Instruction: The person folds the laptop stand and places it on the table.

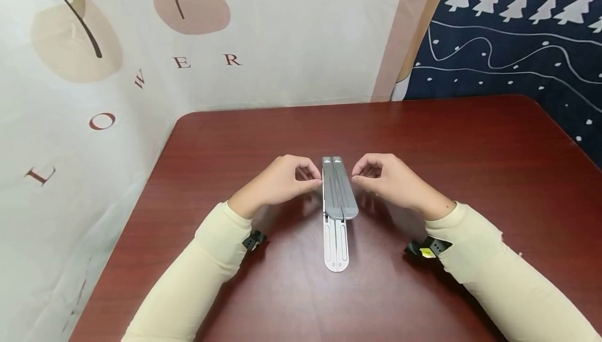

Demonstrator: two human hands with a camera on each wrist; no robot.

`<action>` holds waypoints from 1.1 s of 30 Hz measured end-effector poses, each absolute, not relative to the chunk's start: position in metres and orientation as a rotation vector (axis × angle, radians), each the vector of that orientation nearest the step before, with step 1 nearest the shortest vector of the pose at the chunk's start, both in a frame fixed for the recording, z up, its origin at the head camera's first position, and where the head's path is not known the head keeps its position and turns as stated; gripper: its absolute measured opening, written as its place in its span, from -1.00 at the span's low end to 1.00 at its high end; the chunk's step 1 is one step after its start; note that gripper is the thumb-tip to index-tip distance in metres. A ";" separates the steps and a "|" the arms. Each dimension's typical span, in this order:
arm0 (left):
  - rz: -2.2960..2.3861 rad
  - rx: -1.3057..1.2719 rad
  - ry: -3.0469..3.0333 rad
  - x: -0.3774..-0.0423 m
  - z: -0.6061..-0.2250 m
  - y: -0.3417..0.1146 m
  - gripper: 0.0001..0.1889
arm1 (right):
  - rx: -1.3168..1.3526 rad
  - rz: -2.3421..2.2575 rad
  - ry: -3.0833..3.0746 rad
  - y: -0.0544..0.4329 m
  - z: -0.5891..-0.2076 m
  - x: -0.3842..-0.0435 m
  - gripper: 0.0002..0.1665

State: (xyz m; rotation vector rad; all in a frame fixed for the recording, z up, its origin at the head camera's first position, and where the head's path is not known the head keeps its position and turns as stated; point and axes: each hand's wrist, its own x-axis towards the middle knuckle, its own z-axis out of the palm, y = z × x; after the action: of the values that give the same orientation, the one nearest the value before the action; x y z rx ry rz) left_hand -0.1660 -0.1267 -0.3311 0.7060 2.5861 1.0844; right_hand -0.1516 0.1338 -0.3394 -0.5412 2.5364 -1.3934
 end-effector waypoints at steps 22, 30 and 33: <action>1.150 0.642 2.441 -0.167 -0.331 -0.121 -0.86 | -0.422 -1.527 2.340 0.125 -0.348 -0.150 -0.84; 1.195 0.610 2.394 -0.166 -0.333 -0.120 -0.85 | -0.376 -1.599 2.264 0.120 -0.354 -0.149 -0.83; 1.208 0.602 2.376 -0.166 -0.334 -0.120 -0.86 | -0.358 -1.632 2.238 0.118 -0.356 -0.148 -0.84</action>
State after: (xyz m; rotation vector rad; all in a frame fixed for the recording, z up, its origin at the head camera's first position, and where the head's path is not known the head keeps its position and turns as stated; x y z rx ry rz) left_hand -0.1660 -0.1198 -0.3339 0.6020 2.3759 1.2083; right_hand -0.1484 0.1183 -0.3558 -0.3578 2.2380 -1.6316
